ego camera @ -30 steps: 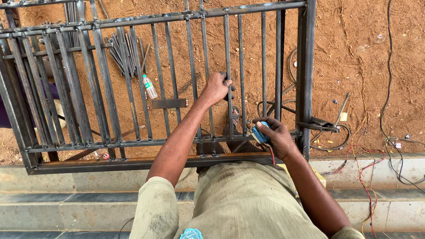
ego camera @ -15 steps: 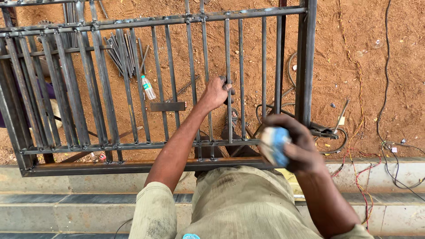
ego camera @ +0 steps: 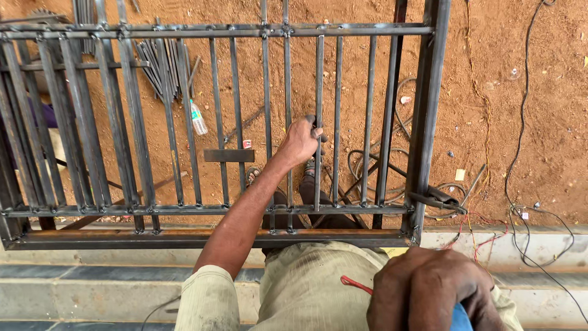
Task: The person welds vertical metal bars onto a horizontal metal frame using a handheld welding torch. They repeatedly measure the spacing between bars with a tape measure to ensure alignment before welding each joint. The person also uses a hammer to tap the bars into position and adjusts the frame's orientation on the ground during the process.
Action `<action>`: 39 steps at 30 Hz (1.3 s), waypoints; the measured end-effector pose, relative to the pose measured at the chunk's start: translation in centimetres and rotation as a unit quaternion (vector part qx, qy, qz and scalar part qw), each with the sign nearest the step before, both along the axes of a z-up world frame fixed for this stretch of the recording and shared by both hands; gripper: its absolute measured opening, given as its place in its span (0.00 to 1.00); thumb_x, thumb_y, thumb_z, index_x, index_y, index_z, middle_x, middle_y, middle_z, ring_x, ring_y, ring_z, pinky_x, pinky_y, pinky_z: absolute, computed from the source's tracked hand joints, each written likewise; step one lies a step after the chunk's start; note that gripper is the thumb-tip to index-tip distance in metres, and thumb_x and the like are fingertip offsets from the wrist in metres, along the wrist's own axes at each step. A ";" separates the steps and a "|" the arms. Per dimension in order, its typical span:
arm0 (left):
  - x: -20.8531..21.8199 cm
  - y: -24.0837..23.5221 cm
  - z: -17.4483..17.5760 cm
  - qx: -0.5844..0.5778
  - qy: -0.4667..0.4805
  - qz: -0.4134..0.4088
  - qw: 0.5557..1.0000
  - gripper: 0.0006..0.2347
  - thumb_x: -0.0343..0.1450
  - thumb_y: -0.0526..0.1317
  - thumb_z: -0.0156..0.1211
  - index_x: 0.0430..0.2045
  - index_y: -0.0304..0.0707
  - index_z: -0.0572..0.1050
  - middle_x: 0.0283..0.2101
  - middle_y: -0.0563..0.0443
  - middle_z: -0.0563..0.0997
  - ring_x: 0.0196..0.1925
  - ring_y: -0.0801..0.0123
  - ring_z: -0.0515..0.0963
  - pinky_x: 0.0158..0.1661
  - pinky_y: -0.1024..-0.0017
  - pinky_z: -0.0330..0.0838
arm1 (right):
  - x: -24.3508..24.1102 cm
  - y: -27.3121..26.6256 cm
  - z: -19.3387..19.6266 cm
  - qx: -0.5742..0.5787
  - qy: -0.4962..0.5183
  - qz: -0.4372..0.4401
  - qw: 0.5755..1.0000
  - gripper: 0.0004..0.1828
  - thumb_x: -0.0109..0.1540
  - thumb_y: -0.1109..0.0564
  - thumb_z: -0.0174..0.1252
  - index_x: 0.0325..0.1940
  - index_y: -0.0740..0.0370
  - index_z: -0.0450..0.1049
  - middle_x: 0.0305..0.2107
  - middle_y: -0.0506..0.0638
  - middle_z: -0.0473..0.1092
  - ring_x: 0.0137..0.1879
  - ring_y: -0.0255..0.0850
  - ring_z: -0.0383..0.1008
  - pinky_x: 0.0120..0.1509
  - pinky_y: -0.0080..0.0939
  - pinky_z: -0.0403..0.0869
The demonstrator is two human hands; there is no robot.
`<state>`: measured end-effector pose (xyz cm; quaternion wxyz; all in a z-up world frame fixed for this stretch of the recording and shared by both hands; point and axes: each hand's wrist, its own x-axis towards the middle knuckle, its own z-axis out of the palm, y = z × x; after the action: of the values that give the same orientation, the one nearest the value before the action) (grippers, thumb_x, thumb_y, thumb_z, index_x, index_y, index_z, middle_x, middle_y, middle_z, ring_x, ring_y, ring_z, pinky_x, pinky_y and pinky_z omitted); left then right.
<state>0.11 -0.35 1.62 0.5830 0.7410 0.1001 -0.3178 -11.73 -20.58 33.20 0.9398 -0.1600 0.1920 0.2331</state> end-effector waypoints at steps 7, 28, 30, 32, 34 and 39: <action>-0.1 0.0 -1.0 0.016 -0.002 0.003 1.000 0.10 0.73 0.28 0.49 0.47 0.20 0.68 0.42 0.36 0.80 0.30 0.59 0.86 0.21 0.66 0.82 | 9.2 2.3 -2.8 0.086 -0.420 0.183 0.885 0.24 0.73 0.46 0.47 0.30 0.65 0.71 0.27 0.60 0.73 0.27 0.52 0.76 0.32 0.51 0.78; -0.6 -0.1 -0.9 -0.043 -0.032 0.030 0.998 0.14 0.66 0.19 0.45 0.44 0.23 0.70 0.38 0.36 0.79 0.35 0.69 0.81 0.26 0.73 0.80 | 22.4 -8.6 -21.1 -0.864 -0.322 0.240 0.304 0.11 0.64 0.50 0.75 0.47 0.54 0.84 0.50 0.56 0.72 0.60 0.52 0.68 0.57 0.52 0.74; -0.5 0.1 -1.2 0.005 -0.010 -0.002 1.000 0.15 0.66 0.19 0.46 0.47 0.20 0.68 0.42 0.33 0.79 0.26 0.64 0.77 0.19 0.71 0.73 | 24.0 -9.3 -24.1 -0.886 -0.326 0.213 0.252 0.10 0.65 0.50 0.74 0.48 0.53 0.85 0.52 0.56 0.72 0.62 0.54 0.65 0.56 0.53 0.73; -0.7 0.0 -1.4 0.023 0.003 -0.024 0.999 0.14 0.68 0.20 0.47 0.48 0.19 0.68 0.43 0.31 0.80 0.23 0.64 0.75 0.16 0.72 0.70 | 24.4 -10.2 -26.5 -0.896 -0.337 0.190 0.215 0.09 0.65 0.51 0.74 0.48 0.52 0.86 0.54 0.55 0.72 0.65 0.54 0.63 0.59 0.54 0.72; -0.7 -0.1 -1.3 0.022 0.003 -0.025 0.999 0.11 0.70 0.23 0.49 0.46 0.19 0.70 0.41 0.29 0.82 0.26 0.70 0.76 0.18 0.77 0.73 | 24.9 -10.5 -28.3 -0.893 -0.367 0.165 0.199 0.09 0.63 0.51 0.75 0.46 0.51 0.86 0.55 0.55 0.72 0.67 0.53 0.63 0.65 0.56 0.71; -0.6 0.0 -1.4 0.014 0.001 -0.017 1.000 0.17 0.67 0.21 0.47 0.51 0.17 0.67 0.46 0.26 0.80 0.24 0.72 0.78 0.13 0.77 0.70 | 26.0 -9.8 -30.4 -0.890 -0.379 0.163 0.196 0.05 0.67 0.56 0.72 0.47 0.51 0.86 0.56 0.53 0.70 0.65 0.51 0.62 0.68 0.54 0.71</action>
<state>-0.52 -0.39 0.21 0.5670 0.7504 0.0923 -0.3270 14.23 -30.34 2.84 0.0764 -0.9871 -0.1371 -0.0329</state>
